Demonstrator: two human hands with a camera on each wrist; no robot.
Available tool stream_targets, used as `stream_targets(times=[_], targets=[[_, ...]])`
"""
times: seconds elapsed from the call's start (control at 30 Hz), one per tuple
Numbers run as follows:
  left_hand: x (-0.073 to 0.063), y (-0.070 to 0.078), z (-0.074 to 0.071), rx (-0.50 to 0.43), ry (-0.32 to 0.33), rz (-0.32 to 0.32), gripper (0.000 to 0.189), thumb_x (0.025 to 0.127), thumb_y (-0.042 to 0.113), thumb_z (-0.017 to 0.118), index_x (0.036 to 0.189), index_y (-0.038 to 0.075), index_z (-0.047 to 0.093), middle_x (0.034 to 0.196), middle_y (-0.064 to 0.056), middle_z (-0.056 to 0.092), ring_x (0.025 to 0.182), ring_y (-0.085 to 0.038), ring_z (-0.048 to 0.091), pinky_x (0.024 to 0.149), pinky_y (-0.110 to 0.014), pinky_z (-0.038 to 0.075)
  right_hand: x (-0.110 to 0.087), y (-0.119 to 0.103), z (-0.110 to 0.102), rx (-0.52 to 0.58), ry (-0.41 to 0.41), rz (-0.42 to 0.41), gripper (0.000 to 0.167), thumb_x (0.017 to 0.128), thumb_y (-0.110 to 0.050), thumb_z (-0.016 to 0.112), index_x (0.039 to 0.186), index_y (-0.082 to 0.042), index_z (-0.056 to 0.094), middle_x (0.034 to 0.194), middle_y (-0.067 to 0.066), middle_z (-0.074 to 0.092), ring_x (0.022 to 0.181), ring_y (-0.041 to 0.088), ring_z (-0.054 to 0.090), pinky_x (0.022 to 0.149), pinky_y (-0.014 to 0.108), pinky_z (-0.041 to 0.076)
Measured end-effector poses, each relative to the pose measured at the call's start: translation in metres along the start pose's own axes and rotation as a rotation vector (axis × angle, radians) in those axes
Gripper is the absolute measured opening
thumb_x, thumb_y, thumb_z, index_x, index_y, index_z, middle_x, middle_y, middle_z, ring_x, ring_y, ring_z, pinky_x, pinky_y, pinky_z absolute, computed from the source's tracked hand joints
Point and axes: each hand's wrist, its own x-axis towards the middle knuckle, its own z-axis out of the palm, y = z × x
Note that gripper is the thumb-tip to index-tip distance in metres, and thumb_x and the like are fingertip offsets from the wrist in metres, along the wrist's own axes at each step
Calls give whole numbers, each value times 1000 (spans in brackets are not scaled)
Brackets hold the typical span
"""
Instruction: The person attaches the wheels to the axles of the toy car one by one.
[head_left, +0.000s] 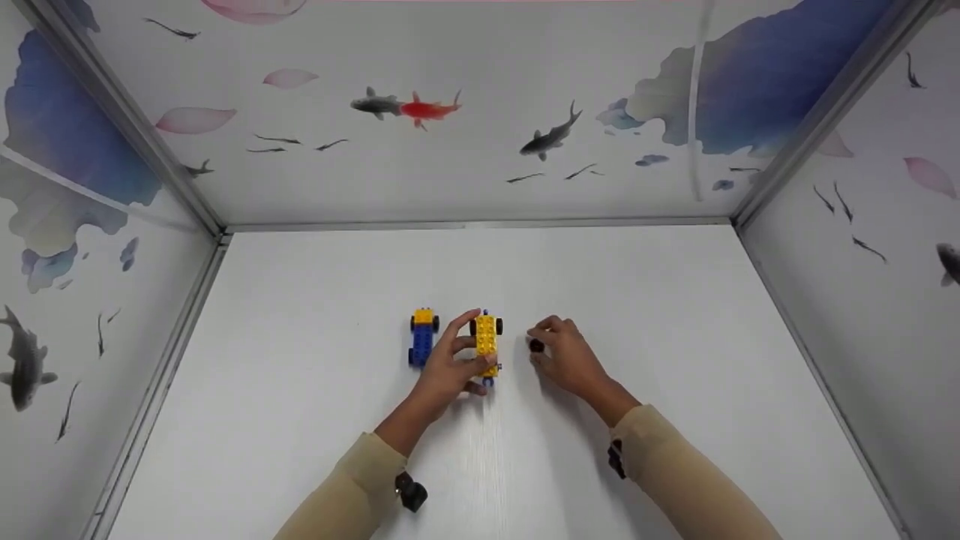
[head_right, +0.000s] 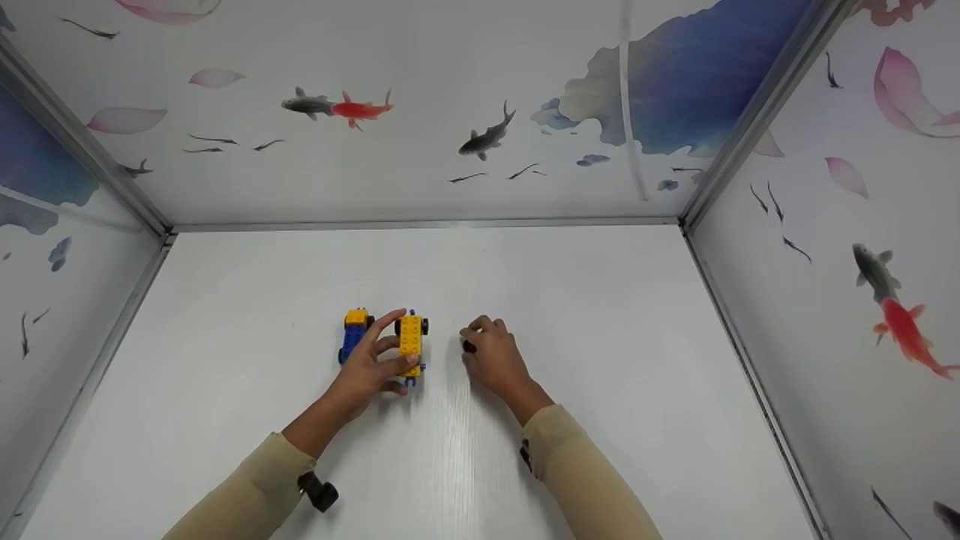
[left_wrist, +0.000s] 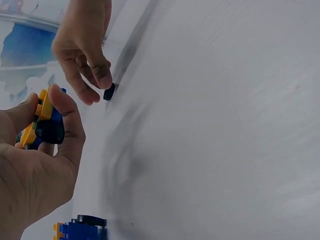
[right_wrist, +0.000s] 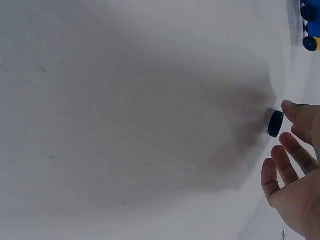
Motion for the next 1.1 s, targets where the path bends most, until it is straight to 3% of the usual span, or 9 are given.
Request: stream_targets(times=[0.13,0.43,0.73,1.1], targets=[[0,0,0,-18,1,10,84,103,16,81,171,38,37,147,-19,58,106,-26,75,72,-37,70,0,2,2,-23,-21,0,32,99,-5,81,132,-4,80,134,13,71,123,35,65,107,52,60],[1,0,0,-37,11,4,85,103,14,80,172,35,35,149,-20,58,106,-27,75,73,-37,70,-1,7,4,23,22,4,19,100,0,78,118,-4,84,123,10,76,116,32,67,102,47,62],[1,-2,-1,-28,19,-8,82,103,18,81,169,41,39,150,-19,58,106,-27,75,74,-37,70,-2,4,0,105,20,55,31,103,-4,74,134,-5,79,129,11,75,120,31,70,105,51,61],[2,-1,1,-14,28,-30,80,105,21,79,171,39,37,150,-18,58,107,-27,75,76,-37,70,-6,2,-3,246,6,92,35,100,-4,79,135,-7,79,125,9,71,113,26,73,101,46,66]])
